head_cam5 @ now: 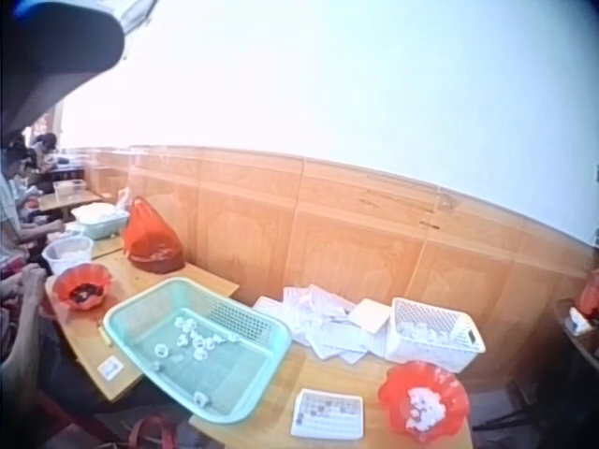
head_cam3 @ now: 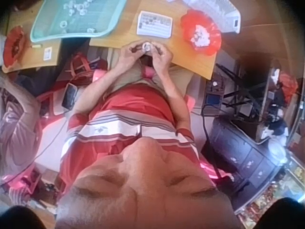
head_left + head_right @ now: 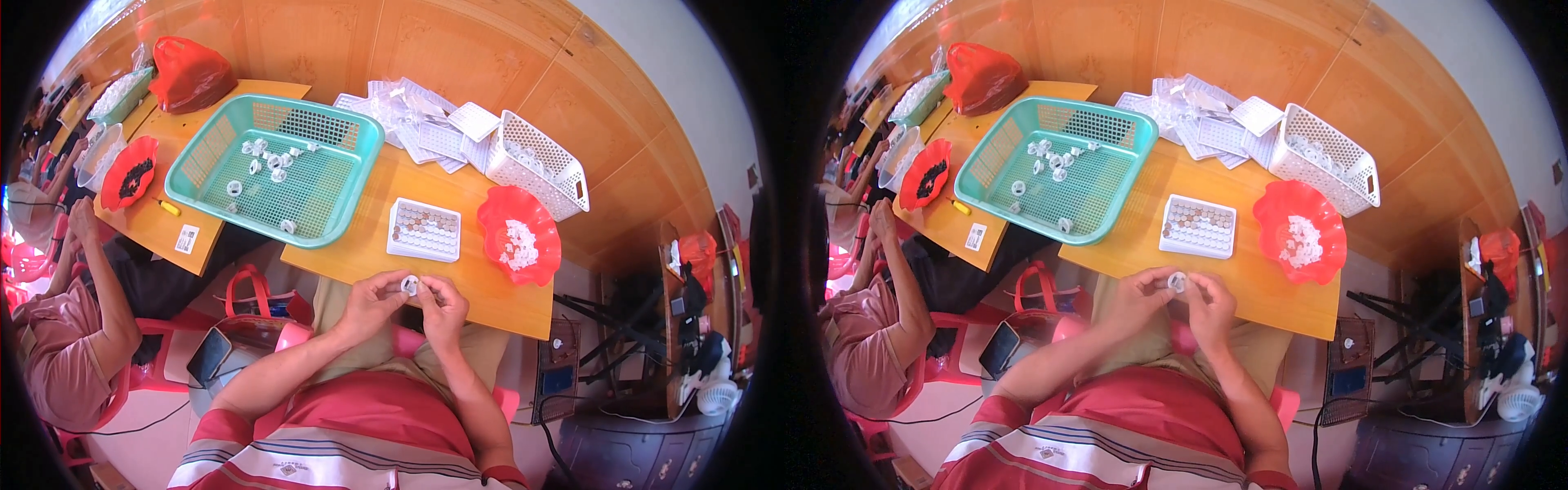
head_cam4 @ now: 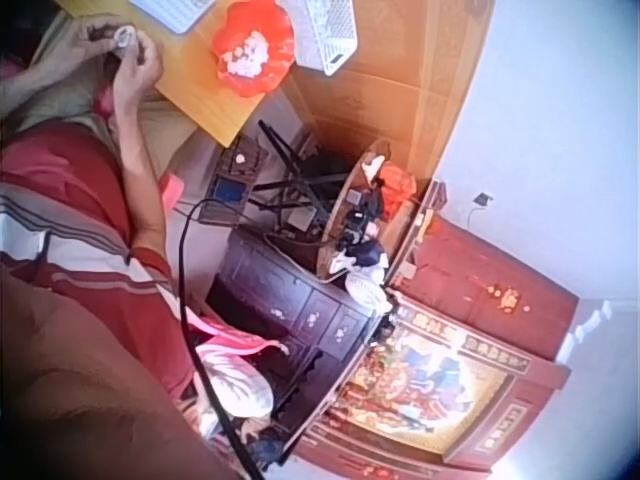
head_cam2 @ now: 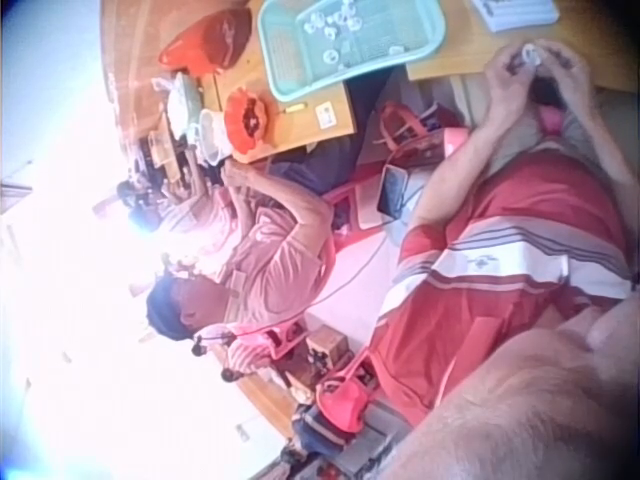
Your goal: The person assembles small components by hand, taking plastic pieces and fitting small parts into them.
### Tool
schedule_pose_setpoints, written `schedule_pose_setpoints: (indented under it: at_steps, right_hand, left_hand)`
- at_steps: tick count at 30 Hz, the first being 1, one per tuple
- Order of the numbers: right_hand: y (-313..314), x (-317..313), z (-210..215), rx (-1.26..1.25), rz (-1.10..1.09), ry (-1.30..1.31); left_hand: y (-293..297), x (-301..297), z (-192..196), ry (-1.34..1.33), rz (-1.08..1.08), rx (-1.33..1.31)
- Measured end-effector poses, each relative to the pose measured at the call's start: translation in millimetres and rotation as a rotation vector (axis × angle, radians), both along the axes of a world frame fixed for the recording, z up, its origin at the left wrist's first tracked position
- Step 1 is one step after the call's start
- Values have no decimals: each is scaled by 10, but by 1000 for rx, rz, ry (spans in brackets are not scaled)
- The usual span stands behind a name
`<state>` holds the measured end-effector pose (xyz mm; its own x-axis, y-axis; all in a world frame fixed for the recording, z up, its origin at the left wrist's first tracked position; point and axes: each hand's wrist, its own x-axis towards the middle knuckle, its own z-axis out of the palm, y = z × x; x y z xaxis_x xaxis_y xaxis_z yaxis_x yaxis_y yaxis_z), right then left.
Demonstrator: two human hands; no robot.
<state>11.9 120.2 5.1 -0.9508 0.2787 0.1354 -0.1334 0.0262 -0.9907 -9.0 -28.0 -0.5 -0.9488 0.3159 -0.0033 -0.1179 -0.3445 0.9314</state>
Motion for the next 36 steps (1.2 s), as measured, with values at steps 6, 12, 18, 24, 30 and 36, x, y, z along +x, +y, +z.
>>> schedule_pose_setpoints:
  at_steps: [6, 12, 18, 24, 30, 36]
  right_hand:
    - [53, 71, 171, 430, 23, 152]
    - [168, 15, 189, 570, 89, 261]
    - [171, -20, 280, 649, 152, 282]
    - [191, -65, 292, 691, 209, 260]
    - [167, -38, 323, 676, 213, 119]
    - [178, -38, 381, 762, 212, 157]
  left_hand:
    - [-4, -16, -86, 32, 8, 10]
    - [4, -6, -69, 25, -22, -6]
    - [7, -1, -101, 22, -32, -3]
    - [15, -9, -111, 24, -28, -10]
    - [10, 11, -65, -2, -27, -4]
    - [2, 27, -19, -16, -37, -42]
